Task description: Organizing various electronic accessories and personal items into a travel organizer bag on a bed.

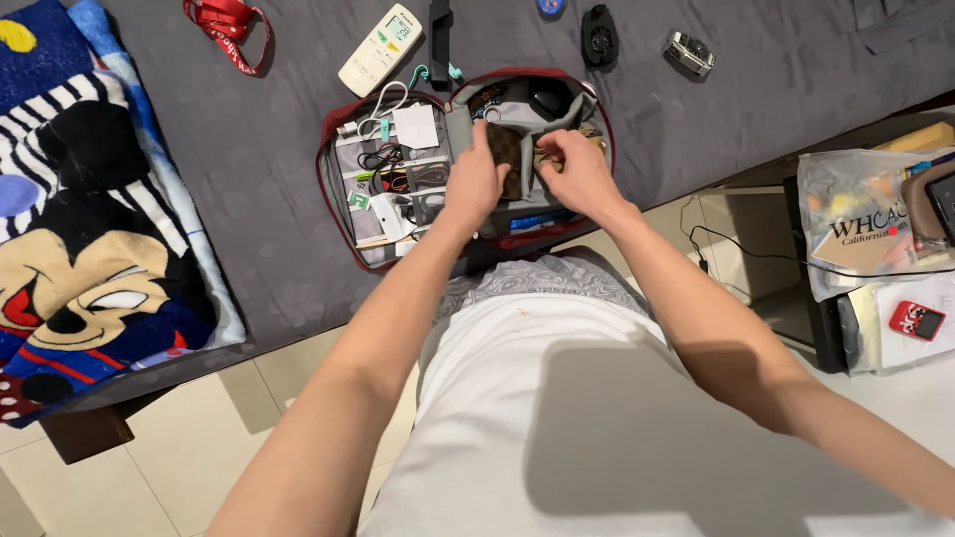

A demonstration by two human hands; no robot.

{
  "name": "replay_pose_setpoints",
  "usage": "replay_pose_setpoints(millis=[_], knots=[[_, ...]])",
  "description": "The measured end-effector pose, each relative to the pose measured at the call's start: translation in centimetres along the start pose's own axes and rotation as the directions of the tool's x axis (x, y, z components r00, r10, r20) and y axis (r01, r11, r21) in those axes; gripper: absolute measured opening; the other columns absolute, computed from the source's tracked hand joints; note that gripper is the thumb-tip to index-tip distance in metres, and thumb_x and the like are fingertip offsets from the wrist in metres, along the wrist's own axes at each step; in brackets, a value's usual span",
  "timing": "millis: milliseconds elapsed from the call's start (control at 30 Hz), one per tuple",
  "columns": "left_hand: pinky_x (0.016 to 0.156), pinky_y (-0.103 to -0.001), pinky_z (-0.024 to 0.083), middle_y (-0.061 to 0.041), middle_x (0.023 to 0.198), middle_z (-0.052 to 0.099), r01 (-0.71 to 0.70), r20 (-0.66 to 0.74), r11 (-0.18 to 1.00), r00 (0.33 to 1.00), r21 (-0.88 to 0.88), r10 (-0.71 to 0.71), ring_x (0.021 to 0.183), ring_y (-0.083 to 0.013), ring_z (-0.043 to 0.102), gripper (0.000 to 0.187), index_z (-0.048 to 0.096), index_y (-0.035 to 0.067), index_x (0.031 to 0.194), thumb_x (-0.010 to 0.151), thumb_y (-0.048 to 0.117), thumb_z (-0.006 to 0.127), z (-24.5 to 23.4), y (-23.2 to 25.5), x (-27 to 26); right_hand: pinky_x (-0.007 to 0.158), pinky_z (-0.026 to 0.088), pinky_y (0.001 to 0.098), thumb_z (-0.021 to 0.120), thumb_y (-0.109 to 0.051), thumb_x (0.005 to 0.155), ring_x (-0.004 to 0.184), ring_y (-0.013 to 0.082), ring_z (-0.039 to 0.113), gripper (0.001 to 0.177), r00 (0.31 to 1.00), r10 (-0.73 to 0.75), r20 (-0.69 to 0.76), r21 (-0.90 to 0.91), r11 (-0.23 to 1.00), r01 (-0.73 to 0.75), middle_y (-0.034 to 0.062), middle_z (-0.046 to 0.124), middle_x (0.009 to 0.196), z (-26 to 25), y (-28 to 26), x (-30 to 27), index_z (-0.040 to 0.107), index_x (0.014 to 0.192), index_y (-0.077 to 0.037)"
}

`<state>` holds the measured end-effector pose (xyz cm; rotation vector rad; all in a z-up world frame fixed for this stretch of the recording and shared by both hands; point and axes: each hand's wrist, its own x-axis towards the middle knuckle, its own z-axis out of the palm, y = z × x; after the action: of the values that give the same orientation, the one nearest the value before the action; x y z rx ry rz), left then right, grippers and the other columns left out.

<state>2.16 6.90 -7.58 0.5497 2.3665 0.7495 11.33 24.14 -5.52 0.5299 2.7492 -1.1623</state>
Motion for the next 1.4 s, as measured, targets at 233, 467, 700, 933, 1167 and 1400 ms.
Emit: replay_pose_setpoints(millis=[233, 467, 700, 933, 1167, 1400], knots=[[0.043, -0.04, 0.056, -0.014, 0.074, 0.07, -0.095, 0.009, 0.851, 0.994, 0.516, 0.105, 0.058, -0.0285, 0.069, 0.066, 0.032, 0.012, 0.155, 0.108, 0.056, 0.048, 0.7, -1.9, 1.4, 0.1, 0.052, 0.0498, 0.066, -0.009, 0.094, 0.124, 0.0409, 0.058, 0.034, 0.996, -0.08, 0.037, -0.089, 0.993, 0.083, 0.0172, 0.062, 0.121, -1.1, 0.4, -1.3, 0.068, 0.127, -0.005], [0.084, -0.057, 0.062, -0.027, 0.105, 0.072, -0.126, 0.178, 0.938, 0.982, 0.323, 0.07, 0.099, -0.0445, 0.073, 0.066, 0.01, -0.002, 0.162, 0.111, 0.027, 0.04, 2.4, -2.2, 1.5, 0.115, 0.023, 0.0599, 0.061, -0.045, 0.099, 0.145, 0.0344, 0.037, 0.052, 0.98, 0.0, 0.201, -0.363, 0.929, 0.074, 0.0128, 0.058, 0.143, 0.5, 0.9, -0.5, 0.066, 0.137, -0.012], [0.085, -0.057, 0.062, -0.03, 0.114, 0.07, -0.069, 0.265, 0.979, 0.964, 0.191, 0.016, 0.106, -0.0478, 0.071, 0.088, 0.013, 0.005, 0.164, 0.098, 0.026, 0.068, 0.2, -2.9, 2.7, 0.1, 0.026, 0.0596, 0.065, -0.043, 0.095, 0.117, 0.0389, 0.053, 0.041, 0.988, 0.037, 0.147, -0.668, 0.741, 0.071, 0.0199, 0.067, 0.096, 5.3, 2.7, 4.4, 0.073, 0.098, -0.003], [0.078, -0.059, 0.062, -0.018, 0.11, 0.074, -0.06, 0.183, 0.895, 0.983, 0.442, -0.025, 0.101, -0.0418, 0.074, 0.098, 0.025, 0.021, 0.163, 0.088, 0.051, 0.08, 0.4, -4.1, 3.6, 0.096, 0.034, 0.0578, 0.06, -0.032, 0.089, 0.098, 0.0408, 0.065, 0.029, 0.987, 0.067, 0.148, -0.494, 0.87, 0.015, 0.0146, 0.07, 0.075, 3.9, 5.4, 6.0, 0.07, 0.075, -0.008], [0.075, -0.051, 0.059, -0.011, 0.098, 0.073, -0.332, 0.272, 0.627, 0.943, 0.705, 0.193, 0.093, -0.0339, 0.075, 0.075, 0.035, 0.021, 0.148, 0.097, 0.075, 0.044, -1.4, -5.4, 3.1, 0.09, 0.039, 0.0518, 0.059, -0.028, 0.094, 0.081, 0.0375, 0.064, 0.029, 0.988, 0.079, 0.131, -0.345, 0.938, -0.029, 0.0101, 0.063, 0.063, 1.8, 2.8, 4.2, 0.059, 0.071, -0.01], [0.062, -0.047, 0.054, 0.001, 0.084, 0.074, -0.362, 0.281, 0.526, 0.932, 0.77, 0.229, 0.08, -0.0263, 0.074, 0.062, 0.06, 0.028, 0.118, 0.083, 0.08, 0.057, 3.6, -6.9, 8.0, 0.083, 0.047, 0.054, 0.06, -0.031, 0.091, 0.084, 0.0467, 0.069, 0.029, 0.973, 0.09, 0.213, -0.352, 0.936, -0.01, 0.0195, 0.067, 0.07, 0.3, 1.0, 4.7, 0.057, 0.075, -0.007]])
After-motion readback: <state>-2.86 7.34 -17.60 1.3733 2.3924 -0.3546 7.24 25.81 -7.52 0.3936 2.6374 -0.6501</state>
